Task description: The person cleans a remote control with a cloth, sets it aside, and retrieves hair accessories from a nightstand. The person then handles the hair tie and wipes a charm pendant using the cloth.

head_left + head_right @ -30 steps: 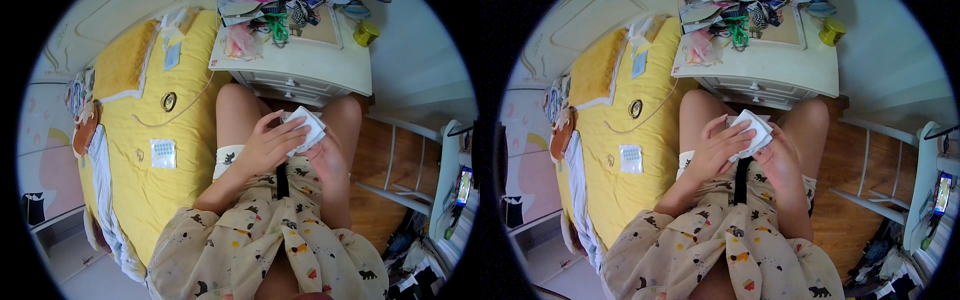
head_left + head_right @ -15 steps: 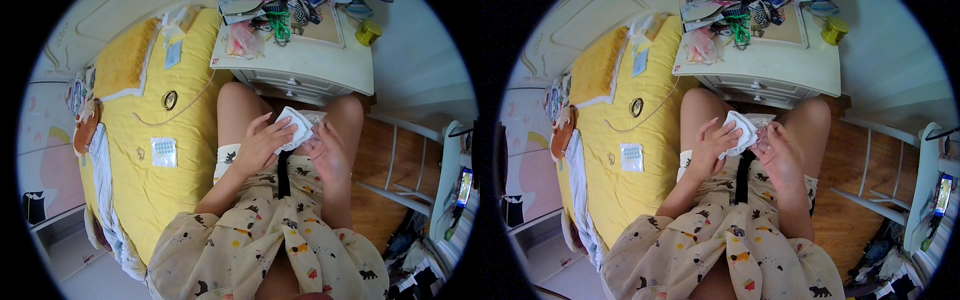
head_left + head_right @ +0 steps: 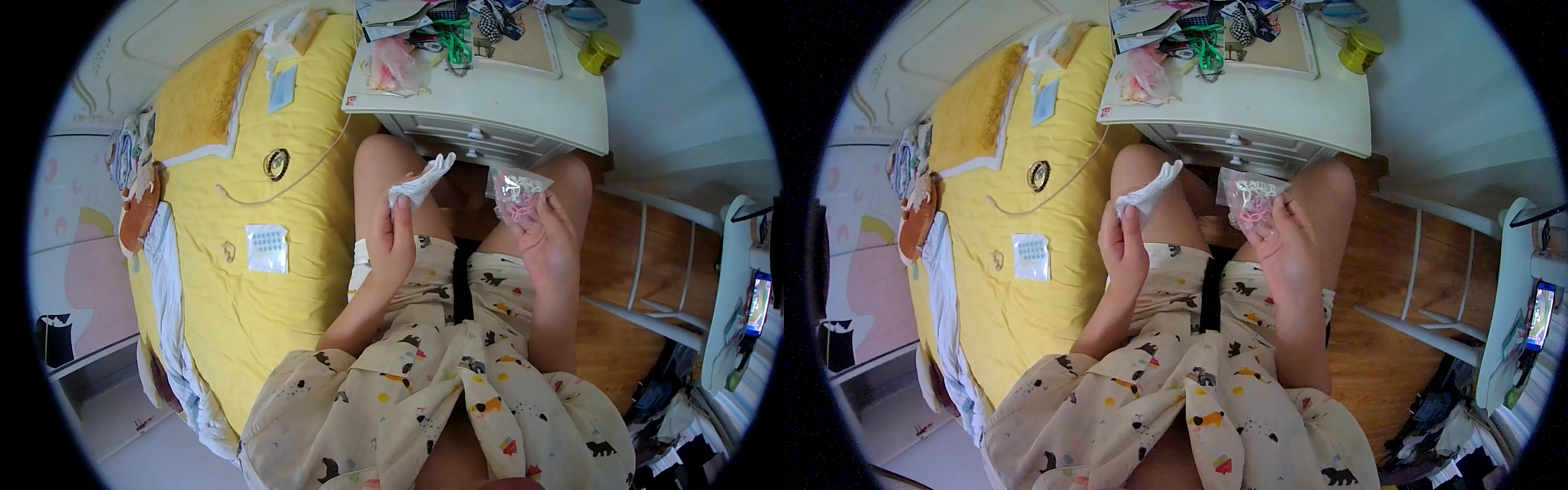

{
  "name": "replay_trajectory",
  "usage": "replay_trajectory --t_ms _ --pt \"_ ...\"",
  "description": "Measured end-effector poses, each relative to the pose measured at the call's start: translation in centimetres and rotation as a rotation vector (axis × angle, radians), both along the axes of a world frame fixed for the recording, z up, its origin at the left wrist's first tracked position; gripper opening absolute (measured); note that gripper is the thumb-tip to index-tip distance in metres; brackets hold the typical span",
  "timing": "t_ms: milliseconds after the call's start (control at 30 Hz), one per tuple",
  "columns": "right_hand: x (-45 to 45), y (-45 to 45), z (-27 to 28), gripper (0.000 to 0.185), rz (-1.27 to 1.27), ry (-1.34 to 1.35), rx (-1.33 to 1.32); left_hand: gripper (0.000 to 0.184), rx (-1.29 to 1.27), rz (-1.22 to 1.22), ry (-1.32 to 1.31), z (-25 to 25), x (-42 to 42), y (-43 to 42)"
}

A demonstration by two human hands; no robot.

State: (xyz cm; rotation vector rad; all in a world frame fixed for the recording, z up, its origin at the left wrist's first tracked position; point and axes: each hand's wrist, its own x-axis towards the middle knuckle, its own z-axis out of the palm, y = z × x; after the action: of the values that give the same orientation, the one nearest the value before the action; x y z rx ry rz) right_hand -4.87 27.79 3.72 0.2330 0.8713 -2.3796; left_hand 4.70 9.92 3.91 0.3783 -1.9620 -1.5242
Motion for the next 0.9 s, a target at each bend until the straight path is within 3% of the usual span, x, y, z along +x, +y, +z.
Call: replay_trajectory --t_ms 133,300,333,433,467,667,900 --pt "0.3 -0.3 -0.5 0.018 0.070 -0.034 -0.059 0.028 -0.377 -0.112 0.134 1.1 -0.8 -0.2" --pt "1.1 -0.8 -1.0 0.024 0.098 -0.066 -0.113 0.037 -0.609 -0.393 0.091 1.8 -1.6 1.4" --pt "1.4 -0.9 -0.4 0.029 0.092 -0.036 -0.045 0.027 -0.647 -0.438 0.092 1.7 -1.7 2.0" --pt "1.2 0.1 -1.4 0.032 0.130 -0.130 -0.178 0.028 -0.872 -0.464 0.144 1.1 -1.8 2.8" --pt "1.0 0.3 -1.8 0.030 0.154 -0.037 -0.140 0.028 -0.933 -0.453 0.184 0.7 -1.9 2.8" --pt "0.8 1.0 -0.8 0.030 0.270 -0.249 -0.204 0.021 -1.063 -0.468 0.319 -0.2 -1.8 1.5" --pt "0.7 0.8 -0.6 0.031 0.326 -0.287 -0.266 0.019 -1.000 -0.467 0.361 0.2 -1.7 1.0"
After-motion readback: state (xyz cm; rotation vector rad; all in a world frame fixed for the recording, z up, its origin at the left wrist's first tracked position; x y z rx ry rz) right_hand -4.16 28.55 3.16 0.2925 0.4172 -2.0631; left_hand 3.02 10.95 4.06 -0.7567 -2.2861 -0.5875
